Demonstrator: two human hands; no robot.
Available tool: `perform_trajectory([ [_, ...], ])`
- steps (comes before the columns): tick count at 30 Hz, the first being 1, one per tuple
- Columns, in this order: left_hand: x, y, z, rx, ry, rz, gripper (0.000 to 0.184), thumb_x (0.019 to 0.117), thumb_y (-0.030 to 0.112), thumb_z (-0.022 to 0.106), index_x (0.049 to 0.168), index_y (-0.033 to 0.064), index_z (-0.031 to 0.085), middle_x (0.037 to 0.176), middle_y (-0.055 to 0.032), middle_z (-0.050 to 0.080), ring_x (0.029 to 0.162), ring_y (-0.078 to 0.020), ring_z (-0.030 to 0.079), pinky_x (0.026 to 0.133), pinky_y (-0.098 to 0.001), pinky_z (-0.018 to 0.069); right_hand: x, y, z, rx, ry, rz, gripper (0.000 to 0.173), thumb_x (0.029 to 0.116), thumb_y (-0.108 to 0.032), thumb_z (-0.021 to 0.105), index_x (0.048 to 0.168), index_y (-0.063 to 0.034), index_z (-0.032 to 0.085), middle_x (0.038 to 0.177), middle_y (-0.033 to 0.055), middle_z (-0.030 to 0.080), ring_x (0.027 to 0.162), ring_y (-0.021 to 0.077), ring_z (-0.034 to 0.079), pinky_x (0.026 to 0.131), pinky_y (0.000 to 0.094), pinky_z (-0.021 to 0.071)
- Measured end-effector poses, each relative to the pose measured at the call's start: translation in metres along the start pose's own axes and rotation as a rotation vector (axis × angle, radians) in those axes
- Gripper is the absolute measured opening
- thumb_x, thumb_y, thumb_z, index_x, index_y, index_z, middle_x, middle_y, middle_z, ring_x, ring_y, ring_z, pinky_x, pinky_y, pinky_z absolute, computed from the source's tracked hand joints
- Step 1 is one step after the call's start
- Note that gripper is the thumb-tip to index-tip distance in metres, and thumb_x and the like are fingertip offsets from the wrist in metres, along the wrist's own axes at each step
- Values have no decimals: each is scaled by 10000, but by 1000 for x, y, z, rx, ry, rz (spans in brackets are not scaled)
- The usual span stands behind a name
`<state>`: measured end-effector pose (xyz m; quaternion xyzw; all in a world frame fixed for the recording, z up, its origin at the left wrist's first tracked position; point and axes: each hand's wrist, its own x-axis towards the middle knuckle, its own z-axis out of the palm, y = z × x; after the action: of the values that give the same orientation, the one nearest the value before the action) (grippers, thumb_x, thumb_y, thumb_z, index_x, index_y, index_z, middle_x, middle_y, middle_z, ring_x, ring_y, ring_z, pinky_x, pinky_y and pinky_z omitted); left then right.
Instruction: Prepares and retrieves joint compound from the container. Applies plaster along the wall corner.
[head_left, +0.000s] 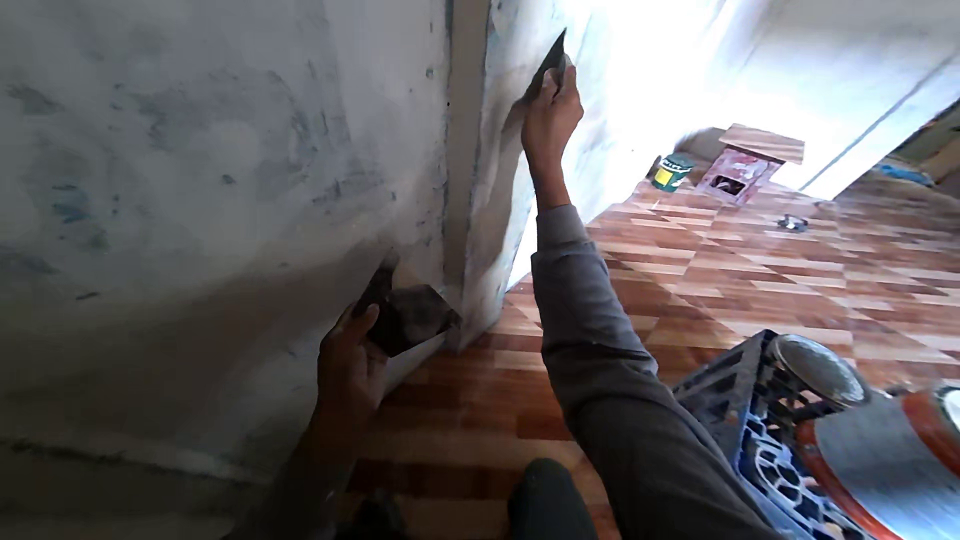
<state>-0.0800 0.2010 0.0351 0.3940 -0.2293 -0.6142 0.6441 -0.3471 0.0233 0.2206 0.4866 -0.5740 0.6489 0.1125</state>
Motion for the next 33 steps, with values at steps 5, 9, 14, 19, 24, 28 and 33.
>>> perform_trajectory([
  [5,-6,-3,5,-11,-19,-15,295,1058,80,478,1340,6,522,1043,-123,693,873,-200,720,731,-386,632,-38,-47,0,-21,-20,38,409,1097,-225,433,1448,-53,553,1174,169,720,972,304,722,851,472,575],
  [9,-3,-9,6,29,-7,8,295,1056,99,500,1337,13,525,1054,-107,684,879,-191,711,744,-386,625,-88,-80,-2,50,-63,-42,404,1077,-129,457,1457,-19,536,1281,200,678,1056,309,712,903,456,581],
  [14,12,-9,-2,23,11,24,302,1062,118,491,1344,17,520,1078,-119,675,899,-202,702,762,-407,619,-156,-78,-77,268,-443,-117,394,1084,-200,517,1473,-142,521,1096,118,709,781,240,684,660,404,591],
  [19,12,-5,-1,10,50,16,325,1061,123,499,1367,15,503,1090,-126,675,905,-204,704,766,-405,619,-126,19,-94,200,-272,112,448,1120,-380,376,1364,-55,563,1063,186,684,892,293,681,792,493,565],
  [24,16,-9,1,29,17,-5,369,1057,123,500,1415,35,489,1163,-141,667,971,-230,701,803,-430,616,-67,95,-61,253,-26,119,354,1098,-227,443,1251,20,644,1020,138,715,934,157,694,896,372,561],
  [28,15,-8,-1,41,20,-7,365,1063,127,494,1416,36,484,1138,-132,671,942,-216,705,789,-411,618,-33,111,-42,179,-24,77,383,1102,-229,414,1321,12,615,1101,172,710,1002,210,692,934,408,545],
  [33,17,-3,-8,20,4,1,348,1066,124,486,1397,17,492,1120,-133,680,944,-218,707,800,-415,618,-7,110,-22,132,-30,58,406,1105,-241,395,1390,-17,578,1164,179,703,1034,241,691,945,436,541],
])
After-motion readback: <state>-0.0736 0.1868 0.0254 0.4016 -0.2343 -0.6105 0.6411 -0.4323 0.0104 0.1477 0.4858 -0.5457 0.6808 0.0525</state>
